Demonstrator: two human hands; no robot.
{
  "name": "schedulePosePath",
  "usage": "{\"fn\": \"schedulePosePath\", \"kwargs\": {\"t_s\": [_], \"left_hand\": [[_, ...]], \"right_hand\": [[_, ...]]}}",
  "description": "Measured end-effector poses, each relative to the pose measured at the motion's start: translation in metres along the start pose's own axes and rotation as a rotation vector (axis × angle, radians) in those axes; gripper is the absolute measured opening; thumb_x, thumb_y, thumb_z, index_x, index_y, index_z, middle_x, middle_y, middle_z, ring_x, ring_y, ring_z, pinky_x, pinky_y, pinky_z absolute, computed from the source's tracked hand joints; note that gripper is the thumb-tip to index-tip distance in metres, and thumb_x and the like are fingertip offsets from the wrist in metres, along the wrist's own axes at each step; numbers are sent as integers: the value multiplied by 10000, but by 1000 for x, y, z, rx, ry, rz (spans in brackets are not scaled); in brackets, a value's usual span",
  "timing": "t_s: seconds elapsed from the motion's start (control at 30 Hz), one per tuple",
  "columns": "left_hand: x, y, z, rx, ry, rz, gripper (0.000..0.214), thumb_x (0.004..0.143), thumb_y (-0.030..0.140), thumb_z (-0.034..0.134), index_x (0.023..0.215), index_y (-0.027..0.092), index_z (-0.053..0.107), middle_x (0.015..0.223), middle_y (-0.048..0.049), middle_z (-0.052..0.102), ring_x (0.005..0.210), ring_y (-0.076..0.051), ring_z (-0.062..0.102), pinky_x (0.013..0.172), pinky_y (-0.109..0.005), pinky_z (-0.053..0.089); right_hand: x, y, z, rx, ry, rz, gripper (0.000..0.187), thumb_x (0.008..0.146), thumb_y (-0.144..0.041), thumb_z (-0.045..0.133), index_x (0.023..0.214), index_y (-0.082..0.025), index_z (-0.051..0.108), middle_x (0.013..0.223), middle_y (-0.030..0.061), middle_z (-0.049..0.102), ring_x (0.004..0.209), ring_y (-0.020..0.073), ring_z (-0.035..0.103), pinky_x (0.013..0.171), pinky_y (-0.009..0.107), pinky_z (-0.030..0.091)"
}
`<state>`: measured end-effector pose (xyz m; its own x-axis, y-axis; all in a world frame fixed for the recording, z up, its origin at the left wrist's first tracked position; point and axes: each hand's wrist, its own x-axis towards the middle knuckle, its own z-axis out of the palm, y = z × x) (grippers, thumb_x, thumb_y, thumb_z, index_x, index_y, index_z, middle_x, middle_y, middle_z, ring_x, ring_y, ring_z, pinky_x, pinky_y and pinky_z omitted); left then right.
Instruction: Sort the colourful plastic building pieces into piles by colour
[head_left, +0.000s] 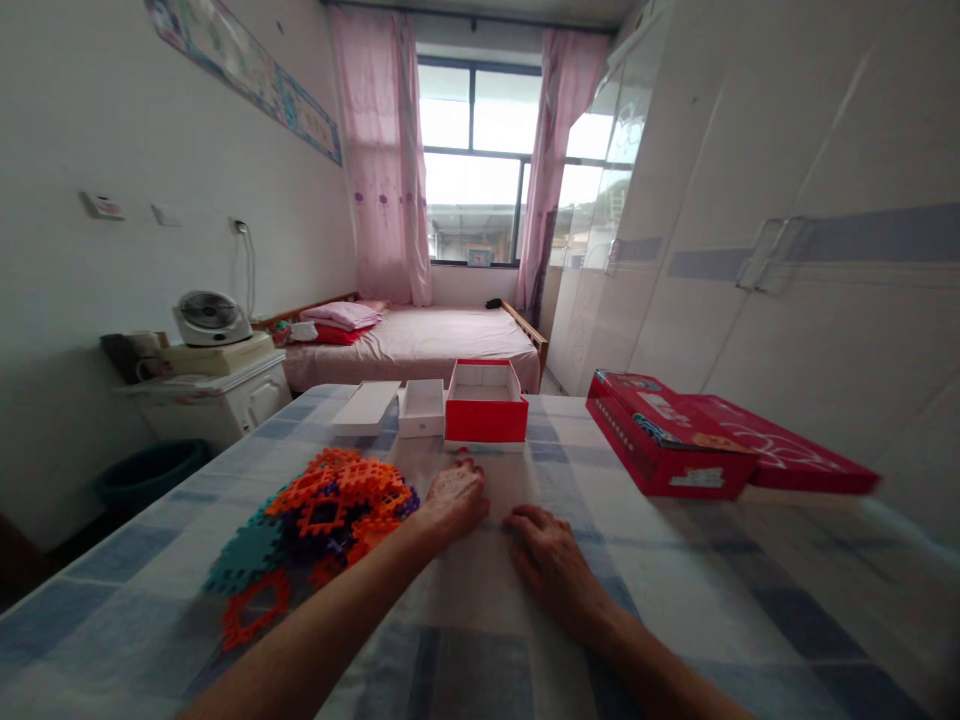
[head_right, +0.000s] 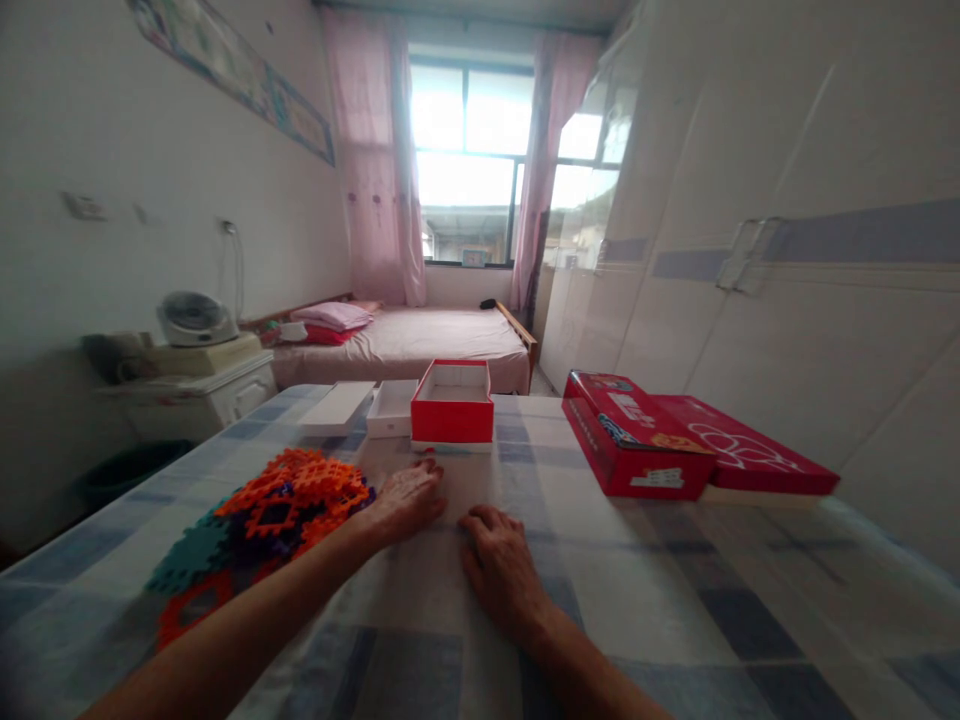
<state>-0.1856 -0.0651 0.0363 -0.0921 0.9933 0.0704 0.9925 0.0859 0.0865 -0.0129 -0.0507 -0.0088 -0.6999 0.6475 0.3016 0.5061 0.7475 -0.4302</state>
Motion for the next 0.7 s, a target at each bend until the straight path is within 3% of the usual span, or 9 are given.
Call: {"fn": "schedulePosePath", "kwargs": {"t_s": [0.07, 0.13, 0.23, 0.3, 0.47, 0.57, 0.7], "left_hand": [[-17, 23, -1, -24, 22, 88, 307, 793, 280, 486, 1060, 167, 585, 1128, -112, 594, 1072, -242, 552, 899, -326, 447], [-34, 44, -2, -65, 39, 152, 325, 794, 301, 487, 1082, 176, 574, 1135, -104, 593, 1072, -239, 550, 906, -334, 448], [-54, 66, 1, -131, 8, 200, 380, 777, 314, 503, 1120, 162, 566, 1212, -131, 563, 1117, -270, 525, 915, -382, 453], [-62, 72, 7, -175, -18, 230, 431, 768, 307, 509, 1168, 152, 552, 1294, -146, 513, 1192, -288, 472, 958, -409, 425], [-67, 72, 30, -265, 30, 284, 518, 752, 229, 506, 1265, 157, 501, 1435, -118, 370, 1332, -265, 305, 1072, -392, 306], [-65, 69, 41, -290, 67, 275, 502, 760, 206, 487, 1261, 179, 511, 1441, -91, 369, 1350, -241, 273, 1095, -379, 275], [-65, 67, 46, -290, 60, 279, 499, 760, 186, 473, 1257, 188, 518, 1439, -85, 373, 1352, -233, 271, 1097, -387, 280]], "right_hand": [[3, 6, -6, 16, 69, 30, 342, 788, -155, 456, 1106, -210, 569, 1179, 66, 566, 1091, 185, 517, 945, 344, 366], [8, 19, -24, -14, 228, 103, 357, 794, -171, 450, 1137, -197, 544, 1183, 78, 560, 1104, 190, 508, 933, 342, 385], [14, 51, -71, -221, 544, 227, 381, 822, -254, 441, 1184, -157, 508, 1211, 126, 534, 1153, 244, 463, 950, 398, 373], [15, 77, -105, -429, 634, 290, 428, 822, -305, 455, 1216, -140, 491, 1243, 157, 508, 1156, 292, 445, 941, 449, 364], [13, 132, -160, -714, 480, 309, 354, 828, -208, 401, 1140, -155, 559, 1177, 127, 571, 1072, 261, 494, 860, 401, 400], [12, 147, -173, -801, 344, 262, 340, 822, -165, 402, 1107, -168, 586, 1152, 107, 590, 1068, 242, 494, 845, 378, 385], [13, 148, -181, -875, 179, 184, 292, 831, -188, 433, 1070, -189, 601, 1127, 103, 601, 1052, 248, 501, 828, 396, 354]]}}
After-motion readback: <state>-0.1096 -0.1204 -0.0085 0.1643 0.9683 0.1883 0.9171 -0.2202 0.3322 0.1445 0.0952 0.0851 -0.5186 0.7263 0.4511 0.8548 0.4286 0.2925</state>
